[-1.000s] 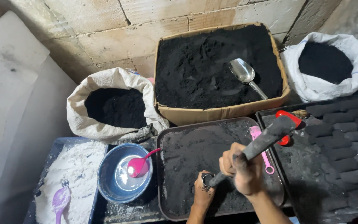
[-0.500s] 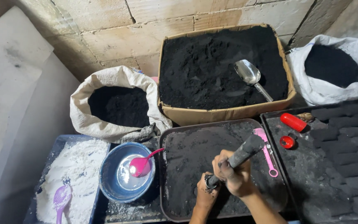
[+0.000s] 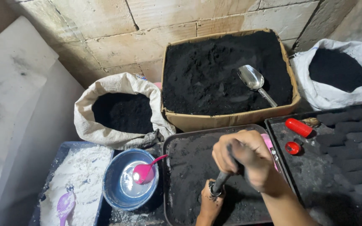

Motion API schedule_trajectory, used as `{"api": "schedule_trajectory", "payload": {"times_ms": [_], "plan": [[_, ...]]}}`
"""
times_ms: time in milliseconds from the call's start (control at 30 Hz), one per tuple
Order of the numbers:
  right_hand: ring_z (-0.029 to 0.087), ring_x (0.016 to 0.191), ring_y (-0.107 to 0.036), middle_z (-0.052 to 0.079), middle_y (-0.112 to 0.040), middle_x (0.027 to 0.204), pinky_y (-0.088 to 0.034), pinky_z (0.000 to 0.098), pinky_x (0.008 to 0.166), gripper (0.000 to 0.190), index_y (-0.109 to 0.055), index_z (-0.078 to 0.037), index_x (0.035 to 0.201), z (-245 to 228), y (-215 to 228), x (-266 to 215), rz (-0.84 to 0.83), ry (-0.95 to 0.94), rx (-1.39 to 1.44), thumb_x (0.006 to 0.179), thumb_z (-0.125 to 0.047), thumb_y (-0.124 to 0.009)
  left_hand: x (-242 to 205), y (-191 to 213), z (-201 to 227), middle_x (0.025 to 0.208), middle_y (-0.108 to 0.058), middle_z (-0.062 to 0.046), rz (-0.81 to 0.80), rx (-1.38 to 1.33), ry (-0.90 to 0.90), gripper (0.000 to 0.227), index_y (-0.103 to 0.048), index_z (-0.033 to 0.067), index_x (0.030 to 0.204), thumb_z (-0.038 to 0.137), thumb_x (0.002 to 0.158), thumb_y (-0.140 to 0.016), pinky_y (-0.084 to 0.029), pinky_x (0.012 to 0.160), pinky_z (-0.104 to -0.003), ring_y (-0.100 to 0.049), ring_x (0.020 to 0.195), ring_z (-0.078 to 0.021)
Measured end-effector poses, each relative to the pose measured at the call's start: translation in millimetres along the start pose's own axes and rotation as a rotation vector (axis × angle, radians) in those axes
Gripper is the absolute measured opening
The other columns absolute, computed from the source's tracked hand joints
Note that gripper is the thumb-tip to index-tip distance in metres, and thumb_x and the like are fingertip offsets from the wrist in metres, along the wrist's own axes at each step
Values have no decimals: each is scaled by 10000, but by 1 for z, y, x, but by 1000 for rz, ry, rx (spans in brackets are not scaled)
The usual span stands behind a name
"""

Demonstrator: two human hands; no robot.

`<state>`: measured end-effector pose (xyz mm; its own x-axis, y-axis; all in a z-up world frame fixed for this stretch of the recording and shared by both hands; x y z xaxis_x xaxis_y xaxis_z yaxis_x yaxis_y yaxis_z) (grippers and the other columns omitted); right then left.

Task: The person packs a dark powder into a cylindrical mold on a tray, then uses a hammer to strike the mold repeatedly to compress the powder. The finished briquettes are visible on a tray to the right.

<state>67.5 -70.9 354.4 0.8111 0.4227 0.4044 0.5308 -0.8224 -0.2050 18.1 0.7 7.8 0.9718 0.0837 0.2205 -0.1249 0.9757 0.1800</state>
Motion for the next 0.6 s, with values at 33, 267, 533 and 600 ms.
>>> {"api": "schedule_trajectory", "payload": {"times_ms": [33, 267, 533, 600], "plan": [[128, 349, -286, 43, -309, 394, -220, 251, 387, 470, -364, -62, 477, 3, -2, -1, 50, -41, 100, 840, -336, -482, 0, 0, 0, 651, -467, -23, -9, -1, -9, 139, -466, 94, 766, 157, 799, -585, -400, 549, -301, -454, 564, -155], [140, 291, -241, 45, -254, 353, -182, 256, 321, 479, -313, -51, 417, 25, -9, -12, 159, 80, 174, 858, -183, -444, 4, 8, 22, 647, -499, -2, -82, -45, 295, 180, -446, 135, 716, 202, 758, -607, -375, 546, -298, -458, 614, -111], [125, 284, -257, 26, -270, 344, -201, 242, 309, 467, -292, -69, 414, 29, -13, -13, 157, 75, 59, 857, -145, -419, 29, 20, 76, 670, -571, -22, -69, -106, 41, 181, -533, 104, 742, 154, 630, -666, -443, 548, -287, -528, 644, -101], [128, 285, -264, 36, -289, 338, -212, 247, 319, 478, -306, -69, 402, 28, -13, -13, 151, 45, 57, 858, -147, -424, 6, 44, 58, 677, -615, -44, -87, -53, -72, 184, -574, 90, 751, 183, 611, -649, -476, 544, -296, -592, 656, -110]]}}
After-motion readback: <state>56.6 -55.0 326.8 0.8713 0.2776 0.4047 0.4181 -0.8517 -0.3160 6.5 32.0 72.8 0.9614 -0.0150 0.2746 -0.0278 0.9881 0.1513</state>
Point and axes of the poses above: each hand's wrist, its own x-axis towards the middle knuckle, its own y-axis out of the back of the hand, z = x × y, the point moved 2 cm from there along x, towards the middle knuckle
